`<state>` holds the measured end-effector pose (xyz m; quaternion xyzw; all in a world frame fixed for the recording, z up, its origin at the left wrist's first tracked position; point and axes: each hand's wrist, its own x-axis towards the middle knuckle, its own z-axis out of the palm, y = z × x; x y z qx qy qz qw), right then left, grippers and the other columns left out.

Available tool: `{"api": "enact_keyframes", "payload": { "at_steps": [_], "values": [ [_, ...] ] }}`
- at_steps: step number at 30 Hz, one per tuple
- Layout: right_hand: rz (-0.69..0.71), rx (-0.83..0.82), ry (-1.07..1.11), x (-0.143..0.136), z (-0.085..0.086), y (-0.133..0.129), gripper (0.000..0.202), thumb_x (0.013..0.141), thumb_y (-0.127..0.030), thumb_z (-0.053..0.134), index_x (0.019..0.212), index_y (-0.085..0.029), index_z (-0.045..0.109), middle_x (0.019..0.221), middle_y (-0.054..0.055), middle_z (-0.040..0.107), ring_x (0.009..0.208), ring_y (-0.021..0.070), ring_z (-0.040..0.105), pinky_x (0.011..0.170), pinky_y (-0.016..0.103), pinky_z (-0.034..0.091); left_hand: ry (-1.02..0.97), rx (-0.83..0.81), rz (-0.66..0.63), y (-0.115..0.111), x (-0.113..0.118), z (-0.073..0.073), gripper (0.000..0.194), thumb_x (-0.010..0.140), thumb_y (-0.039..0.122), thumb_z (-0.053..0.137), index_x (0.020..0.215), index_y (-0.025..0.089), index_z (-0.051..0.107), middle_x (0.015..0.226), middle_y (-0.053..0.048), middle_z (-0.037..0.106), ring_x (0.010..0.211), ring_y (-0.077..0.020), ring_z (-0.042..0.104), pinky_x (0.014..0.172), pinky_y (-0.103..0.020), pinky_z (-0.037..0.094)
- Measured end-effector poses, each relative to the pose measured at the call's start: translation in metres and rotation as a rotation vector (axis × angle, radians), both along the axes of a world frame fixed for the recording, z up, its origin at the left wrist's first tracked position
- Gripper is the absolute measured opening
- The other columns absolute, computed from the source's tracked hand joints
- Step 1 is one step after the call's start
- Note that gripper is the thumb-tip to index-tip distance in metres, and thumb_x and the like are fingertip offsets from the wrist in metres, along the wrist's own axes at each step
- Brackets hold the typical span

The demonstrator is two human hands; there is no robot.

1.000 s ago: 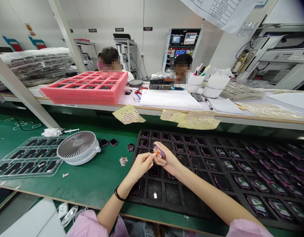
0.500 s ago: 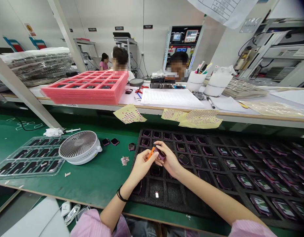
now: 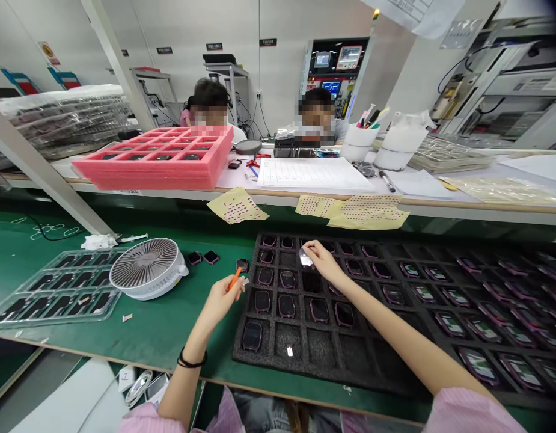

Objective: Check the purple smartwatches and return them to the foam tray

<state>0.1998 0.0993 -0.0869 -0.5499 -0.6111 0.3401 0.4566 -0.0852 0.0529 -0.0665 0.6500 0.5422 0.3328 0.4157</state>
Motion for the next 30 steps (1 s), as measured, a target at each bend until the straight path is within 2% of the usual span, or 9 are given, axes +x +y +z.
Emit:
{"api": "enact_keyframes", "payload": {
  "at_steps": [6, 11, 14, 17, 23, 25, 27, 29, 30],
  "values": [
    [-0.078, 0.040, -0.265, 0.028, -0.026, 0.020, 0.017, 0.081, -0.037, 0.049, 0.082, -0.021, 0.052, 0.062, -0.001, 0.059, 0.056, 0.0165, 0.054, 0.058, 0.029, 0.041, 0.436, 0.005, 0.106, 0.005, -0.033, -0.019, 0.035, 0.087, 0.038, 0.039, 0.056, 0.021, 0.039, 0.050, 0.002, 0.044, 0.049, -0.0146, 0.044, 0.051, -0.024, 0.026],
    [-0.072, 0.138, -0.512, 0.014, -0.020, 0.019, 0.010, 0.082, -0.022, 0.050, 0.078, -0.019, 0.058, 0.083, 0.008, 0.061, 0.084, 0.0236, 0.056, 0.077, 0.038, 0.042, 0.539, -0.016, 0.146, 0.003, -0.036, -0.024, 0.034, 0.089, 0.039, 0.039, 0.059, 0.022, 0.038, 0.051, 0.001, 0.046, 0.050, -0.0166, 0.049, 0.050, -0.024, 0.026],
    [-0.025, 0.217, -0.647, -0.012, -0.007, 0.019, 0.013, 0.086, -0.021, 0.050, 0.086, -0.017, 0.062, 0.098, 0.013, 0.057, 0.098, 0.0277, 0.050, 0.085, 0.042, 0.038, 0.499, 0.000, 0.208, 0.002, -0.035, -0.021, 0.031, 0.090, 0.044, 0.038, 0.068, 0.023, 0.042, 0.053, 0.002, 0.047, 0.052, -0.0181, 0.052, 0.051, -0.023, 0.027],
    [0.116, 0.266, -0.747, -0.057, 0.001, 0.023, 0.015, 0.089, -0.024, 0.051, 0.093, -0.017, 0.064, 0.098, 0.011, 0.056, 0.097, 0.0257, 0.051, 0.084, 0.039, 0.040, 0.439, 0.015, 0.221, -0.001, -0.031, -0.017, 0.029, 0.091, 0.045, 0.035, 0.079, 0.022, 0.048, 0.056, 0.002, 0.051, 0.054, -0.0190, 0.054, 0.053, -0.023, 0.028],
    [0.319, 0.308, -0.849, -0.141, -0.004, 0.039, 0.017, 0.086, -0.030, 0.061, 0.089, -0.014, 0.068, 0.102, 0.015, 0.057, 0.105, 0.0294, 0.048, 0.093, 0.047, 0.037, 0.324, 0.022, 0.172, -0.010, -0.025, -0.012, 0.033, 0.089, 0.048, 0.036, 0.082, 0.020, 0.053, 0.061, 0.001, 0.053, 0.056, -0.0171, 0.051, 0.055, -0.024, 0.030],
    [0.364, 0.310, -0.845, -0.152, -0.002, 0.038, 0.017, 0.085, -0.029, 0.063, 0.089, -0.014, 0.068, 0.103, 0.014, 0.057, 0.107, 0.0290, 0.049, 0.098, 0.050, 0.033, 0.245, 0.019, 0.119, -0.018, -0.030, -0.005, 0.035, 0.088, 0.051, 0.040, 0.080, 0.019, 0.053, 0.065, 0.001, 0.054, 0.059, -0.0154, 0.049, 0.057, -0.024, 0.033],
    [0.424, 0.322, -0.824, -0.152, 0.008, 0.029, 0.020, 0.083, -0.033, 0.066, 0.092, -0.016, 0.068, 0.104, 0.012, 0.058, 0.106, 0.0258, 0.051, 0.099, 0.046, 0.035, 0.115, -0.017, -0.023, -0.029, -0.040, 0.007, 0.037, 0.085, 0.053, 0.047, 0.076, 0.018, 0.055, 0.069, 0.001, 0.054, 0.061, -0.0134, 0.047, 0.059, -0.023, 0.035],
    [0.578, 0.325, -0.744, -0.139, 0.022, 0.009, 0.028, 0.079, -0.045, 0.067, 0.091, -0.020, 0.068, 0.101, 0.007, 0.059, 0.101, 0.0204, 0.055, 0.093, 0.036, 0.042, -0.040, -0.109, -0.263, -0.045, -0.053, 0.019, 0.039, 0.078, 0.055, 0.059, 0.073, 0.016, 0.058, 0.066, 0.002, 0.052, 0.058, -0.0107, 0.042, 0.056, -0.022, 0.034],
    [0.792, 0.294, -0.571, -0.129, 0.030, -0.004, 0.031, 0.079, -0.048, 0.066, 0.090, -0.019, 0.068, 0.099, 0.006, 0.060, 0.098, 0.0188, 0.056, 0.090, 0.032, 0.044, -0.106, -0.162, -0.406, -0.054, -0.060, 0.023, 0.040, 0.073, 0.056, 0.065, 0.072, 0.016, 0.060, 0.060, 0.003, 0.049, 0.053, -0.0093, 0.039, 0.052, -0.021, 0.032]
  ]
}}
